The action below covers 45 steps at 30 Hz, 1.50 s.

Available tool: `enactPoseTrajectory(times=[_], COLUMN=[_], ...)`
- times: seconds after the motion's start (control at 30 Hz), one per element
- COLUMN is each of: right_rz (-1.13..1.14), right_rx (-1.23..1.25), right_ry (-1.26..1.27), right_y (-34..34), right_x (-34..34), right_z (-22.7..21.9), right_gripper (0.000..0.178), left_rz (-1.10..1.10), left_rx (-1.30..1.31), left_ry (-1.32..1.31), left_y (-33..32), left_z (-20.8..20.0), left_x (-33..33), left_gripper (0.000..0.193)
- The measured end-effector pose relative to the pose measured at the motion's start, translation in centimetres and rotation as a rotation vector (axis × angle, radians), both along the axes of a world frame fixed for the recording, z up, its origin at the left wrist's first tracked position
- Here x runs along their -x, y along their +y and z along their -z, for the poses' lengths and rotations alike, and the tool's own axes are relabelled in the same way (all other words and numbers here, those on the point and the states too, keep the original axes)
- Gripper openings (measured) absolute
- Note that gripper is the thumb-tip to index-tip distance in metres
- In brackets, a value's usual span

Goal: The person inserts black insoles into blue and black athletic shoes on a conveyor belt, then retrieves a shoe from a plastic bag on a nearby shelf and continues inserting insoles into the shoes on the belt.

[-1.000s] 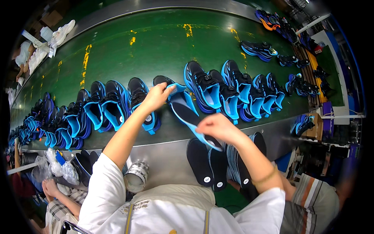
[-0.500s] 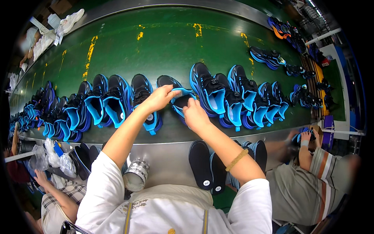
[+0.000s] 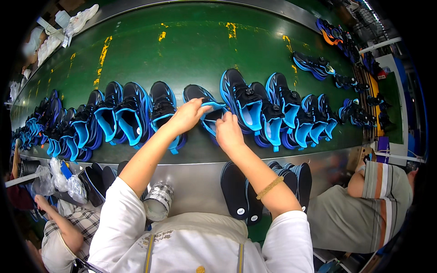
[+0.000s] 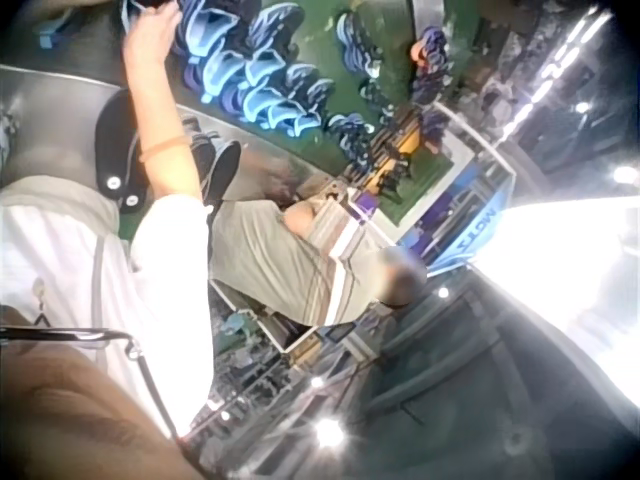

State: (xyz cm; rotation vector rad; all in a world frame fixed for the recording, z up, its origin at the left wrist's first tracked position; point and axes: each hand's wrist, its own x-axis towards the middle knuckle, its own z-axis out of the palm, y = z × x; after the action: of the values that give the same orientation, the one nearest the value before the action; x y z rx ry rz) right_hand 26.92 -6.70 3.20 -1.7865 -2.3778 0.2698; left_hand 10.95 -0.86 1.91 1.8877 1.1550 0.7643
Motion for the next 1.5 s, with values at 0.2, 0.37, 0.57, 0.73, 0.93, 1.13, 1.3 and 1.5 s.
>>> enactPoseTrajectory(times=[0.2, 0.37, 0.57, 0.73, 0.93, 1.13, 1.3, 1.5], right_rz=[0.06, -0.159, -0.301, -0.303, -0.348, -0.32, -0.358, -0.441], right_rx=[0.171, 0.608, 0.17, 0.094, 0.117, 0.372, 0.515, 0.494], right_ry=[-0.27, -0.335, -0.315, -0.257, -0.238, -0.52, -0.597, -0.575], right_y=[-0.7, 2.0, 1.0, 3.0, 2.9, 3.9, 5.1, 5.7], right_x=[0.7, 0.4, -0.2, -0.4, -1.5, -0.7, 0.8, 1.6], right_z=[-5.1, -5.4, -1.6, 1.6, 0.9, 1.1, 0.3, 1.8], right_gripper=[0.024, 0.025, 0.013, 0.012, 0.015, 0.025, 0.023, 0.029], left_rz=[-0.012, -0.281, -0.202, -0.233, -0.283, -0.196, -0.205, -0.336], left_rx=[0.353, 0.462, 0.51, 0.331, 0.091, 0.146, 0.135, 0.286], left_ry=[-0.048, -0.377, -0.409, -0.25, -0.166, -0.179, -0.17, -0.228], left_y=[0.7, 0.8, 1.0, 0.8, 0.3, 0.5, 0.5, 0.7], left_z=[-1.5, 1.8, 2.2, 2.3, 2.9, 2.5, 2.5, 1.4], left_x=[0.5, -1.2, -1.0, -1.9, -2.6, -2.4, -2.1, -3.5], left_gripper=[0.039, 0.045, 0.037, 0.038, 0.038, 0.038, 0.04, 0.043])
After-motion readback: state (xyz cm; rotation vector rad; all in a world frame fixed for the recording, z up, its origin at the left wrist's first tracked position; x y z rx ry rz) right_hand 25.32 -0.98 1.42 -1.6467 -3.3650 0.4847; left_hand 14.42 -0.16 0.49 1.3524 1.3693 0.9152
